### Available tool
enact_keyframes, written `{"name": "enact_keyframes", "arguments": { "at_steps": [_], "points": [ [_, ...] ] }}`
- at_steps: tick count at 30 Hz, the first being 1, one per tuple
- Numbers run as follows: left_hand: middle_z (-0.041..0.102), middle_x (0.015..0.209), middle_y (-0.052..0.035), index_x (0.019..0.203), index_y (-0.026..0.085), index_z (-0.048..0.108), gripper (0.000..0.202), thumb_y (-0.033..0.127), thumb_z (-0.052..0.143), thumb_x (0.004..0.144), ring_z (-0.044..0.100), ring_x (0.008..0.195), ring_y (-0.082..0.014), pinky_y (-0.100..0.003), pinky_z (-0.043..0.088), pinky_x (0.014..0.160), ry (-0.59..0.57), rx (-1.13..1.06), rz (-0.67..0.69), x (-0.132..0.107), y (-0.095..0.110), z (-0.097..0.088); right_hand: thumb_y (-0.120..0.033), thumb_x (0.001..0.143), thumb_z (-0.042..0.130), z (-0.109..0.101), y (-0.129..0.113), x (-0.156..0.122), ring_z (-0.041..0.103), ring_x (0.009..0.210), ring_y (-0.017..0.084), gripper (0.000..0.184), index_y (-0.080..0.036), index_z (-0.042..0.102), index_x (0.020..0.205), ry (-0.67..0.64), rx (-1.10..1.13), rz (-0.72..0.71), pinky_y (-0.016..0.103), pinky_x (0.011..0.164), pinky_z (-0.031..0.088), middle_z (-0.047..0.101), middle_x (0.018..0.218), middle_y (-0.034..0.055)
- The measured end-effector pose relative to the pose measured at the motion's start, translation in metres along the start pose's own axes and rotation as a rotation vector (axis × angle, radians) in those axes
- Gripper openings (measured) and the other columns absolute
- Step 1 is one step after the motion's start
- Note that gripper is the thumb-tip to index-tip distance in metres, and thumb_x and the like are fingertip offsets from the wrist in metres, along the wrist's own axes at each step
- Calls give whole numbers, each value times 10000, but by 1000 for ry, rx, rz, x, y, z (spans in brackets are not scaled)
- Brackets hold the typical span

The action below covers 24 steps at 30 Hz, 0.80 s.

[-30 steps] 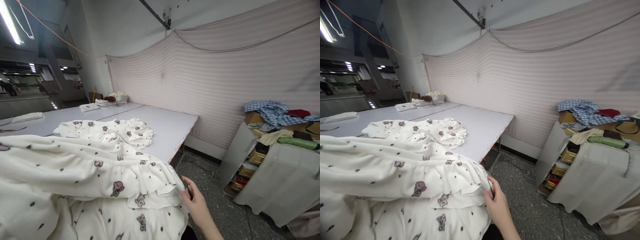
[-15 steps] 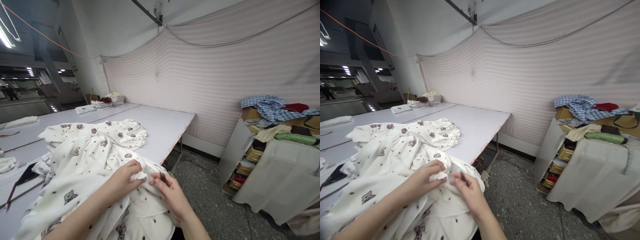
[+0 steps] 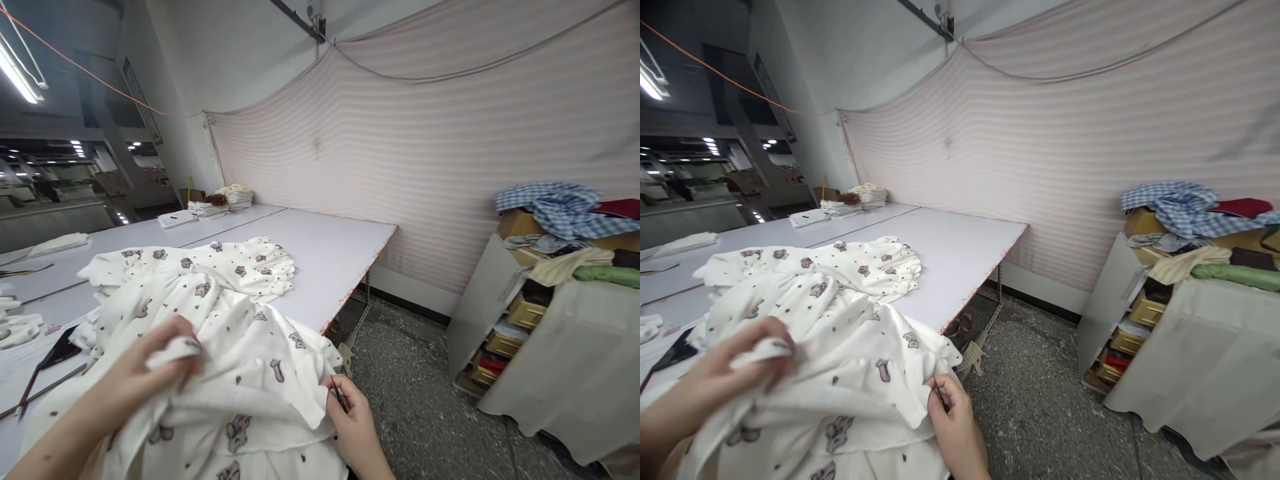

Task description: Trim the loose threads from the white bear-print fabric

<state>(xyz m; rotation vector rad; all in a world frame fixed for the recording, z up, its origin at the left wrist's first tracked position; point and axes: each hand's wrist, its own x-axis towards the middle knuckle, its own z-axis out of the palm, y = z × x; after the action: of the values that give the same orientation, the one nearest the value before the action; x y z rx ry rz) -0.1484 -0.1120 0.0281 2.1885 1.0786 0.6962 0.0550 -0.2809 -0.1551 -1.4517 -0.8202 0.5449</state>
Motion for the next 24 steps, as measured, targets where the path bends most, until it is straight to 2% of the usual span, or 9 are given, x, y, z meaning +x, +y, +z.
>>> {"name": "enact_keyframes", "arguments": {
  "at_steps": [3,5,7,9,11,13,18,21,24],
  "points": [
    [695,955,-60,975,248,657,442,615,509,778,652,893,-302,-405,521,756,-444,342,23,-18,7,24,-362,865,584,2,-15,2,551,756,165,176,-189,618,856,-15,216,68,234,674,447,597,787,9],
    [675,999,-85,1072,232,628,530,636,574,733,649,893,-327,-444,507,776,-548,485,102,-31,15,52,-376,852,615,5,-20,0,522,725,143,201,-183,598,803,-28,355,116,222,663,439,572,757,-6],
    [636,1069,-97,1104,212,590,617,618,680,648,645,899,-338,-434,513,762,-523,554,212,-42,18,83,-392,836,637,10,-20,-4,512,696,131,219,-181,594,794,-25,443,161,221,659,440,570,745,-11],
    [620,1042,-81,1034,210,585,402,451,679,726,650,851,-302,-380,522,696,-466,595,297,-50,16,108,-417,822,641,14,-19,-8,508,660,129,245,-178,600,789,1,441,172,217,627,436,572,722,-11],
    [615,965,-56,958,217,566,136,218,536,826,643,801,-249,-326,508,655,-375,566,367,-53,8,123,-446,819,623,15,-20,-10,506,634,136,274,-178,602,767,54,339,133,210,584,425,565,684,-11],
    [605,914,-38,933,226,532,160,132,422,862,629,768,-209,-289,489,642,-286,451,426,-53,-2,127,-448,832,589,10,-25,-10,534,654,154,270,-183,596,775,124,167,57,214,596,434,577,692,1],
    [604,883,-19,976,241,509,133,228,386,927,615,720,-173,-250,474,612,-223,203,454,-49,-15,118,-367,873,520,-3,-37,-16,608,771,191,170,-218,601,887,226,-228,-185,233,668,472,610,863,59],
    [606,899,-18,1050,262,542,208,206,389,921,620,748,-168,-246,484,652,-231,130,440,-47,-13,116,-407,852,557,1,-35,-26,642,757,188,222,-244,646,974,171,-238,-279,211,621,504,622,904,67],
    [597,879,-28,982,248,591,212,214,391,918,617,789,-175,-250,481,682,-249,82,387,-46,-8,116,-443,846,560,9,-29,-31,681,710,182,307,-288,660,1092,82,-258,-279,186,549,518,676,908,49]
  ]
}}
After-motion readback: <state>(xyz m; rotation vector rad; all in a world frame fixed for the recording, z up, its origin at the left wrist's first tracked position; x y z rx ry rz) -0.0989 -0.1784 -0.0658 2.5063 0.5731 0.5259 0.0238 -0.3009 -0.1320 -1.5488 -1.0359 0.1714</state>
